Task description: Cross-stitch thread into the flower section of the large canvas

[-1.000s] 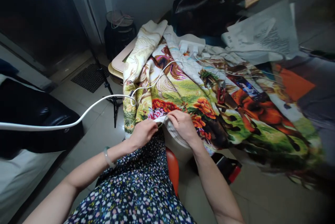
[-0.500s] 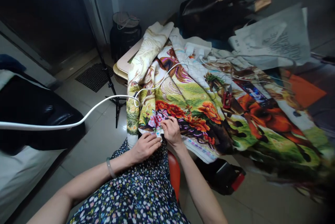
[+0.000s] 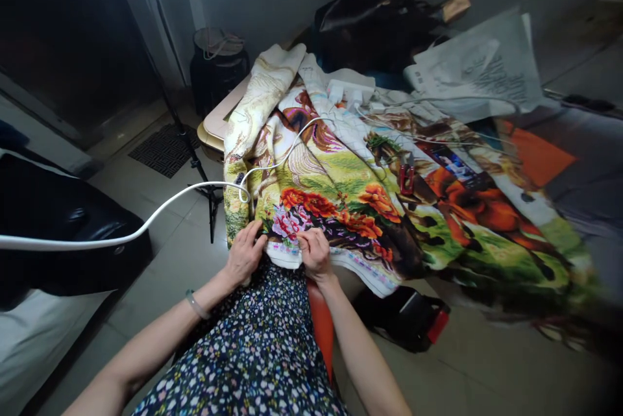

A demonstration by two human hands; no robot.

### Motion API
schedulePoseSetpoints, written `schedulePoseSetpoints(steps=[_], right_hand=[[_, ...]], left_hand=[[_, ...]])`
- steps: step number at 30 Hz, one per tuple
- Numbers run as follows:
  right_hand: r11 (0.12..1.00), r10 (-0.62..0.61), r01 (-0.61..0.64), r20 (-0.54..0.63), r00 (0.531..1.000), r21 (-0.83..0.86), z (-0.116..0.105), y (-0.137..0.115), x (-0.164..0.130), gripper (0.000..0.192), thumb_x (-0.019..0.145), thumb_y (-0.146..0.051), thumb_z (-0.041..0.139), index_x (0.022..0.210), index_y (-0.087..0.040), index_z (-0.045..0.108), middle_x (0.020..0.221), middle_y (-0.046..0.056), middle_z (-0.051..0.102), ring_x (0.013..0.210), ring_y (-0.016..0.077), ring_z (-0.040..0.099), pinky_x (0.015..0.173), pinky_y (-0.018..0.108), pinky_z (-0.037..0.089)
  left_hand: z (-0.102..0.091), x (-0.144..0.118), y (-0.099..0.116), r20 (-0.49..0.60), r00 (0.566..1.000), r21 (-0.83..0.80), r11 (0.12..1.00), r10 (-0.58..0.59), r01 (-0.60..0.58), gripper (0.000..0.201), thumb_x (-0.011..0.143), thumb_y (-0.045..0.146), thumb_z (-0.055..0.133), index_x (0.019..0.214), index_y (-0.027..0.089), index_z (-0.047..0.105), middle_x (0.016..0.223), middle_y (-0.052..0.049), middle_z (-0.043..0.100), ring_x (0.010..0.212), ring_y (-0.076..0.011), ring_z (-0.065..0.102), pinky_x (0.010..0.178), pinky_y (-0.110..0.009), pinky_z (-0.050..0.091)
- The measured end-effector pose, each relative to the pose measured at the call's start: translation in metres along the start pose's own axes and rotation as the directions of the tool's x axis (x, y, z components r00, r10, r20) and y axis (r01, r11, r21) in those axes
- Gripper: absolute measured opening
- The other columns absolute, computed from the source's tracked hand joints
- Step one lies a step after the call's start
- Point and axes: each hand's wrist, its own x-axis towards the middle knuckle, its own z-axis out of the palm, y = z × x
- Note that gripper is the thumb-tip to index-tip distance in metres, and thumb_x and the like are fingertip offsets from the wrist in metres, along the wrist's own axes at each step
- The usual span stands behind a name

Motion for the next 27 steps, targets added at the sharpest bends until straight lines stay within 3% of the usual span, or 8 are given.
schedulePoseSetpoints(steps=[6,12,19,23,27], right_hand=[[0.972,0.233,-0.233,-0.082,0.969,0.000,-0.007,0.008,-0.002,0.025,0.094,-0.034,0.042,0.089,-0.018,0.061,0.079,0.008,0.065,0.072,0.0195,0.061,0.069,0.032,0.050],[0.862,0.500,-0.472,-0.156,0.852,0.185,-0.004,0.011,-0.007,0.030,0.091,-0.044,0.047,0.091,-0.016,0.059,0.066,0.001,0.060,0.057,0.0144,0.057,0.058,0.026,0.045],[0.808,0.560,-0.491,-0.165,0.812,0.327,0.003,0.006,-0.005,0.031,0.089,-0.046,0.049,0.090,-0.016,0.056,0.059,-0.003,0.053,0.053,0.0126,0.052,0.056,0.024,0.043],[0.805,0.552,-0.469,-0.167,0.817,0.362,0.006,-0.002,-0.006,0.028,0.090,-0.043,0.049,0.089,-0.016,0.056,0.056,-0.004,0.051,0.050,0.0116,0.049,0.052,0.023,0.042],[0.841,0.511,-0.436,-0.205,0.835,0.320,0.009,-0.015,-0.011,0.025,0.092,-0.039,0.049,0.089,-0.016,0.058,0.059,-0.003,0.055,0.050,0.0119,0.052,0.052,0.023,0.044]], left_hand=[[-0.007,0.000,-0.004,0.092,0.996,0.008,1.000,0.004,-0.005,0.023,0.088,0.010,0.042,0.096,0.018,0.062,0.115,-0.015,0.063,0.111,-0.0251,0.057,0.096,-0.045,0.042],[-0.010,0.001,-0.004,0.106,0.994,-0.013,1.000,0.001,0.001,0.021,0.087,0.011,0.041,0.091,0.018,0.060,0.111,-0.014,0.063,0.106,-0.0242,0.057,0.095,-0.045,0.041],[-0.010,0.004,0.011,0.043,0.999,-0.064,0.998,0.008,-0.005,0.018,0.083,0.023,0.054,0.099,0.018,0.059,0.116,-0.015,0.060,0.114,-0.0284,0.052,0.100,-0.050,0.034],[-0.001,0.002,0.024,-0.047,0.994,-0.098,0.990,0.095,-0.099,0.028,0.079,0.027,0.060,0.105,0.019,0.056,0.116,-0.015,0.059,0.118,-0.0287,0.050,0.102,-0.051,0.033],[0.007,0.012,0.033,-0.197,0.955,-0.030,0.973,0.220,-0.230,0.034,0.080,0.018,0.059,0.113,0.025,0.054,0.124,-0.010,0.059,0.129,-0.0250,0.043,0.110,-0.052,0.024]])
